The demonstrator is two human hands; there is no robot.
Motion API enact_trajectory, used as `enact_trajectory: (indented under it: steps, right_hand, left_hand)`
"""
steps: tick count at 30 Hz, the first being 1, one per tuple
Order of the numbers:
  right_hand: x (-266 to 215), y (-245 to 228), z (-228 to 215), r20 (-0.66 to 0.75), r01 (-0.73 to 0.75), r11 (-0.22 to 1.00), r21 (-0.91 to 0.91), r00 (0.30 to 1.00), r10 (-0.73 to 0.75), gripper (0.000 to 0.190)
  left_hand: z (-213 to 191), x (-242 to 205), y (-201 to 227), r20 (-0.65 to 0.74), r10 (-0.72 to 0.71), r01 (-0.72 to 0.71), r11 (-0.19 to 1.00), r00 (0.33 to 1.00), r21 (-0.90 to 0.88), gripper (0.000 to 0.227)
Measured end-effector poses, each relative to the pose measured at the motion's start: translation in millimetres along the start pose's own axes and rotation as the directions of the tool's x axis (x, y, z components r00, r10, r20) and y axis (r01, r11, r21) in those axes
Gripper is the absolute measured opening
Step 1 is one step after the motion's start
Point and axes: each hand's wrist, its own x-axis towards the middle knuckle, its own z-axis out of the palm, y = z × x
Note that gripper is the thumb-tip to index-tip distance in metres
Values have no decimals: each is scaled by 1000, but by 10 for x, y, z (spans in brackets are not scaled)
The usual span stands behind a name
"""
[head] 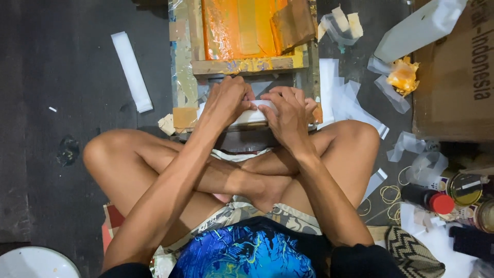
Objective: The person sits cross-legged on the floor and uses a squeegee to spread orange ink across a screen printing frame. They repeatedly place white rectangular foam pieces under the frame, pull the ink through the mesh, and then remove the printed pieces to place them on the floor.
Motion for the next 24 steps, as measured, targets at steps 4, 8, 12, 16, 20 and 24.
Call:
enact_trajectory:
  steps: [4, 8, 12, 16, 20, 24]
  right_hand:
    - [20, 4, -9, 4, 1, 1000, -8, 1000, -1, 14]
    - [90, -50, -195, -24, 14, 998, -54, 1000, -15, 13]
    - [286, 115, -446, 54, -28, 996, 82, 998, 24, 11]
    - [394, 142, -850, 185, -215, 919, 332, 970, 160, 20]
    - [386, 131, -1135, 254, -430, 810, 398, 900, 353, 25]
    - [333, 211, -1229, 286, -541, 697, 471, 841, 460, 26]
  left_hand:
    - [189, 77, -165, -6, 4, -4, 995, 1000, 99, 9]
    - [-79, 7, 59, -68, 50, -41, 990, 996, 132, 19]
    - [-554, -105, 247, -102, 7, -16, 996, 995, -86, 11]
    - [-723, -134, 77, -191, -39, 14, 991, 981, -131, 19]
    - [-614, -113, -309, -333, -121, 71, 985, 935, -158, 23]
    - [-507, -235, -530, -462, -230, 123, 960, 856, -250, 69]
